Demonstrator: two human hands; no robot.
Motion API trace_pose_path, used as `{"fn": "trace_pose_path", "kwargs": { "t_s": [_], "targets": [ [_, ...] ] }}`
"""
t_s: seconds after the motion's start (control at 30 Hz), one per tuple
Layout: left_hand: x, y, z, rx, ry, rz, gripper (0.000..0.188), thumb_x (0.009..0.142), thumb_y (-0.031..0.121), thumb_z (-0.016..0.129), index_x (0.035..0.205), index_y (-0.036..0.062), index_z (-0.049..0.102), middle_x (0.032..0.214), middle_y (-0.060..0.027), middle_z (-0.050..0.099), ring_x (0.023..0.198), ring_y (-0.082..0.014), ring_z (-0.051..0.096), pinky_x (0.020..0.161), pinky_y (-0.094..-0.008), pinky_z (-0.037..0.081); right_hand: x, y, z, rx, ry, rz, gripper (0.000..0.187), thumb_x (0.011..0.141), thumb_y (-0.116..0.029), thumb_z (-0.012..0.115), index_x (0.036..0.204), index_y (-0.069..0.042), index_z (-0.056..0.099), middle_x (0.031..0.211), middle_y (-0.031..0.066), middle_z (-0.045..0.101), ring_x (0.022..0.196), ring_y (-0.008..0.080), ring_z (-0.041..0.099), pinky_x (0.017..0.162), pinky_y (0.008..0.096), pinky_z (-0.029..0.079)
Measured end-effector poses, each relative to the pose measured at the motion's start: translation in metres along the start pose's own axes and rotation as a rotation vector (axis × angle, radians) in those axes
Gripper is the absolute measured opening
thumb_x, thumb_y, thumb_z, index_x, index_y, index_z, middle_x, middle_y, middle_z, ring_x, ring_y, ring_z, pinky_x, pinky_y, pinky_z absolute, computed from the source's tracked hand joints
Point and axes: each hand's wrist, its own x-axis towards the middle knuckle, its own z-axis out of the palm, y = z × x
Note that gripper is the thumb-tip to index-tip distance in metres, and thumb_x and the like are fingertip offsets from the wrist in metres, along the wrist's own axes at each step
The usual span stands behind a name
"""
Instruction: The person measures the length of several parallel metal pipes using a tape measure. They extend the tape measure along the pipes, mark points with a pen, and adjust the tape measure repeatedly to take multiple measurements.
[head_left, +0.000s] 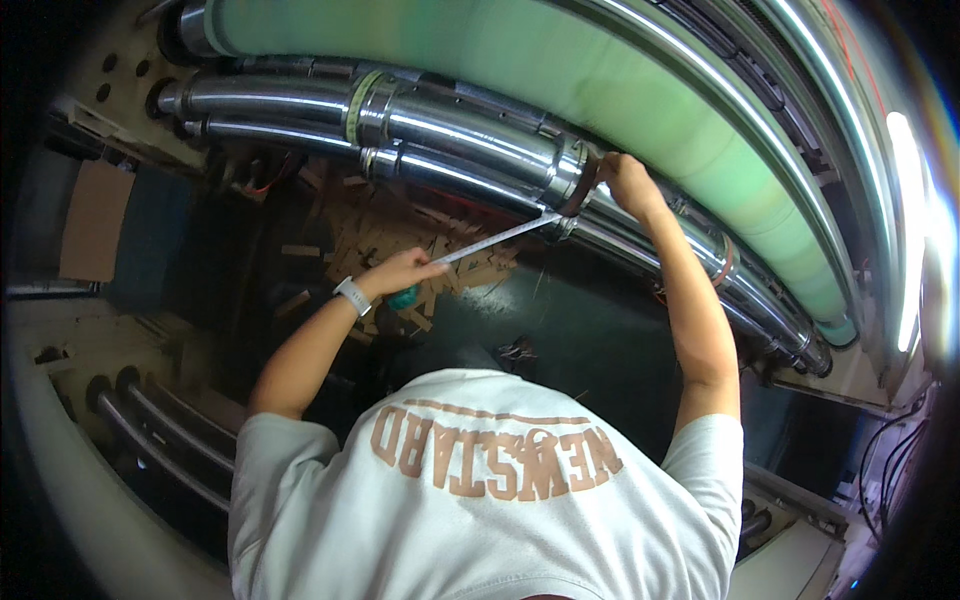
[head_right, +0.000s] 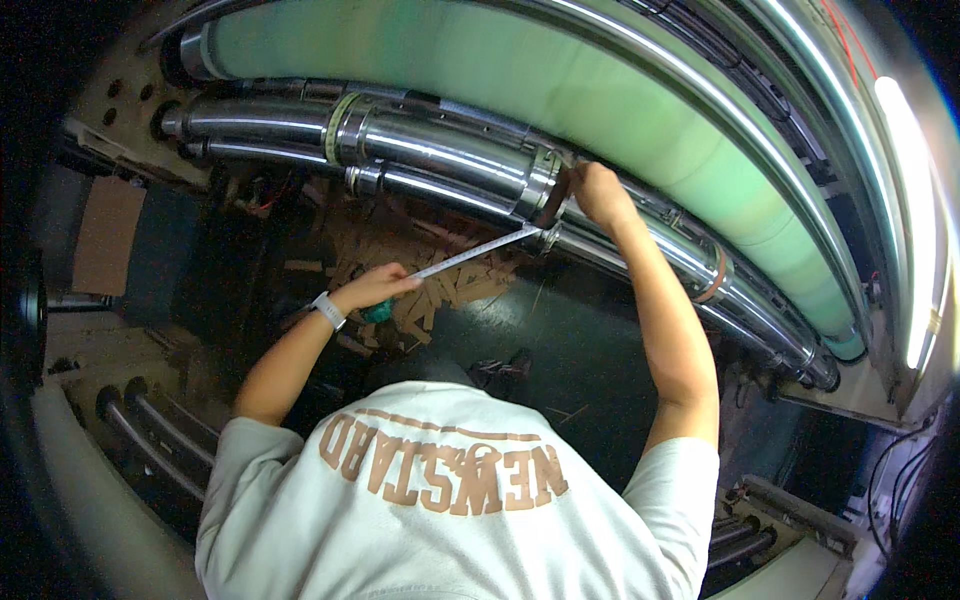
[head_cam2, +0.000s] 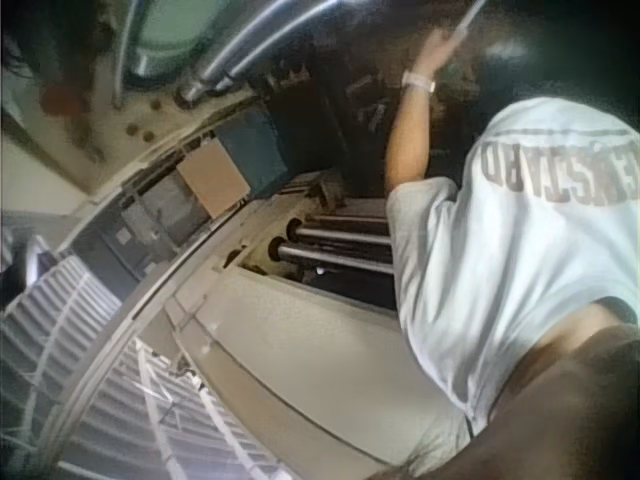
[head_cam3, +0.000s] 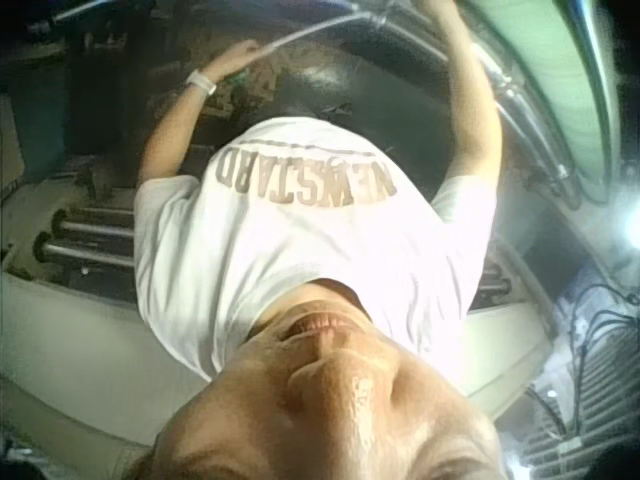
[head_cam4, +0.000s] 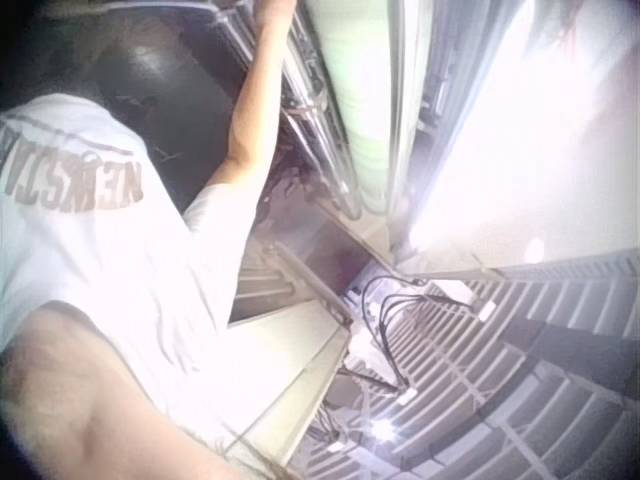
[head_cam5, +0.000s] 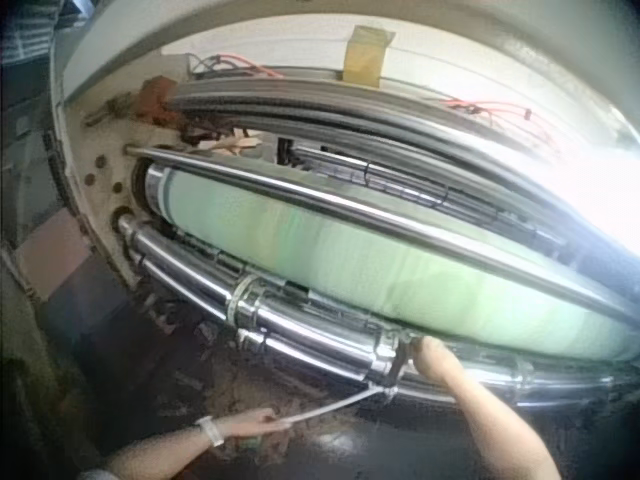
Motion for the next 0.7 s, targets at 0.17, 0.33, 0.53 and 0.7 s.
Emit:
{"fn": "trace_pose_path", "kwargs": {
  "t_s": [0.17,0.33,0.53,0.7],
  "targets": [
    [-0.006,-0.002,0.022,-0.068,-0.323,-0.082,0.066,0.070,0.027,0.061,0.123,0.0035,0.028,0.084,-0.0095,0.051,0.074,-0.0189,0.049,0.066,-0.0289,0.040,-0.004,-0.004,0.003,0.052,0.013,-0.019,0.021,0.084,-0.017,0.047,0.082,0.001,0.058,0.075,0.0192,0.059,0.073,0.0293,0.056,0.070,0.0363,0.043],
    [-0.007,-0.004,0.033,0.140,-0.266,-0.039,0.076,0.071,0.021,0.057,0.132,0.0056,0.013,0.092,-0.0174,0.052,0.079,-0.0277,0.053,0.072,-0.0342,0.041,0.004,0.007,0.007,-0.057,0.004,-0.041,0.019,0.081,-0.013,0.048,0.083,-0.001,0.061,0.084,0.0199,0.061,0.084,0.0319,0.059,0.078,0.0368,0.043],
    [-0.016,-0.002,0.027,0.201,-0.283,-0.012,0.094,0.072,0.019,0.058,0.138,0.0133,-0.009,0.096,-0.0197,0.052,0.082,-0.0302,0.053,0.073,-0.0376,0.042,0.003,-0.004,-0.003,-0.079,-0.065,-0.026,0.024,0.083,-0.017,0.046,0.085,0.001,0.061,0.085,0.0196,0.062,0.084,0.0310,0.059,0.079,0.0382,0.043],
    [-0.027,-0.005,0.025,0.214,-0.052,0.084,0.103,0.072,0.033,0.066,0.139,0.0143,-0.010,0.089,-0.0164,0.053,0.081,-0.0280,0.053,0.074,-0.0368,0.042,-0.001,-0.011,-0.002,-0.054,-0.078,0.062,0.025,0.084,-0.017,0.045,0.086,0.002,0.060,0.086,0.0196,0.062,0.085,0.0327,0.059,0.078,0.0387,0.044]
  ]
}}
